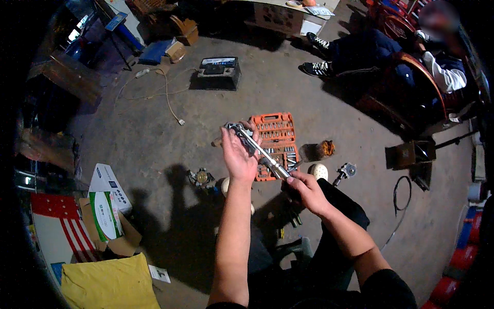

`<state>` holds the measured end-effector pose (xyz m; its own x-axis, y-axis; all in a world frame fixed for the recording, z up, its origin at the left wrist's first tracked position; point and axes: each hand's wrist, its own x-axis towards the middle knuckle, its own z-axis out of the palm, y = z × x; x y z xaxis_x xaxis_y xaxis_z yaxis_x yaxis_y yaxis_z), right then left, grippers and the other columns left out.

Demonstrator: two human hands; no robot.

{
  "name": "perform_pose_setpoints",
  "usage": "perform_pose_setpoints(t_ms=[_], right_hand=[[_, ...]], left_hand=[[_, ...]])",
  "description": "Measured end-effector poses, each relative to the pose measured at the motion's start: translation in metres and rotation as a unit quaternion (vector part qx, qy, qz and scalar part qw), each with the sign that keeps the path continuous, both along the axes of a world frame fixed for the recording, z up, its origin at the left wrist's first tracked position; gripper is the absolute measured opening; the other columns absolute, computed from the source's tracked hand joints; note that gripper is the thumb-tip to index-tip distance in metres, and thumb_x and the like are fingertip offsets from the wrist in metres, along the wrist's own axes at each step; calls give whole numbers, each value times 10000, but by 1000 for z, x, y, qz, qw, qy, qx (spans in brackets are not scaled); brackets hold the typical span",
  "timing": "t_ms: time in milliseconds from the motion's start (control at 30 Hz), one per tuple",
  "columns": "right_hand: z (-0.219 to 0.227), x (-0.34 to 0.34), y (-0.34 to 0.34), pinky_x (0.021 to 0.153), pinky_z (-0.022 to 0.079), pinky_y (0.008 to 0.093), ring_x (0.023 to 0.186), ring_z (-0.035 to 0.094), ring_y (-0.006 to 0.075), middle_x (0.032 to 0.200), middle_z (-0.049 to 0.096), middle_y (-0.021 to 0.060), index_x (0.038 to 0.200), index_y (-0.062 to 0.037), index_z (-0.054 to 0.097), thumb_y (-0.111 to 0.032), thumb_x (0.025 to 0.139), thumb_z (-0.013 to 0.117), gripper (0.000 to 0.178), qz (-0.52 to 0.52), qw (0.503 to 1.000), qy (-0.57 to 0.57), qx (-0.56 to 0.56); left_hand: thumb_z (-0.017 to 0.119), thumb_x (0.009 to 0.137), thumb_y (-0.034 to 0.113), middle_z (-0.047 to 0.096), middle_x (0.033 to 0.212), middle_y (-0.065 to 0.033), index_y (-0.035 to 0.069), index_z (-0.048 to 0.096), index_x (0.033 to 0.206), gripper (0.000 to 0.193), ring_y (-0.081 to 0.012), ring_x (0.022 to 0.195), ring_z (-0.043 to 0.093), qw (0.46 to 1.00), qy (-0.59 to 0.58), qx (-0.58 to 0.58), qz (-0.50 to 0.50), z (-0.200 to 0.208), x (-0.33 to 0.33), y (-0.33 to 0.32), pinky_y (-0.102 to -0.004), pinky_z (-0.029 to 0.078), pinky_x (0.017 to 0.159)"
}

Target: The person sits on the floor in a workshop and uses a screwdriver to disassemble a small mechanical component. They remove screws and separate parts of the device, placing them on the floor next to an open tool kit.

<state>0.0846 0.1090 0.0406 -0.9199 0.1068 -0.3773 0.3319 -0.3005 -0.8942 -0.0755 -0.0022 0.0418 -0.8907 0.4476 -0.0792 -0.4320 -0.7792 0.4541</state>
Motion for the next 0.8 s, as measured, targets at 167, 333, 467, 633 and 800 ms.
perform_pose_setpoints(t_ms=[167, 333, 467, 633, 800], right_hand=[[-2, -1, -4, 420, 304, 222, 458, 413, 93, 601, 473, 32, 859, -8, 518, -300, 928, 451, 308, 3, 984, -26, -174], [-1, 5, -9, 398, 256, 227, 403, 336, 90, 561, 440, 21, 887, -14, 517, -330, 937, 425, 333, 3, 942, -60, -331], [-1, 6, -13, 397, 241, 236, 397, 322, 88, 547, 433, 17, 914, -18, 511, -332, 942, 416, 328, 14, 931, -58, -359], [0, 5, -11, 401, 228, 231, 402, 319, 84, 548, 428, 15, 910, -22, 514, -338, 944, 414, 333, 15, 938, -52, -342], [1, 5, -23, 407, 224, 230, 416, 306, 81, 564, 417, 2, 888, -29, 517, -313, 943, 438, 300, -15, 939, -69, -336]], left_hand=[[388, 935, 481, 552, 904, -100, 30, 526, 922, 471, -189, 698, 469, 1000, 21, 7, -9, -7, 0, 2, -298, 373, 652], [385, 955, 430, 533, 900, -98, 26, 519, 928, 426, -178, 705, 456, 999, 29, 6, 20, -7, 7, 10, -281, 364, 633], [385, 969, 379, 512, 904, -96, 21, 501, 942, 376, -173, 717, 437, 998, 24, 34, 49, -10, 7, 11, -281, 361, 637], [404, 936, 479, 509, 898, -103, 14, 492, 932, 473, -180, 704, 430, 998, 12, 30, 58, -6, 6, 14, -301, 359, 630], [412, 890, 577, 525, 845, -111, 23, 531, 859, 568, -196, 669, 437, 995, -38, 39, 81, -1, 3, 12, -311, 358, 620]])
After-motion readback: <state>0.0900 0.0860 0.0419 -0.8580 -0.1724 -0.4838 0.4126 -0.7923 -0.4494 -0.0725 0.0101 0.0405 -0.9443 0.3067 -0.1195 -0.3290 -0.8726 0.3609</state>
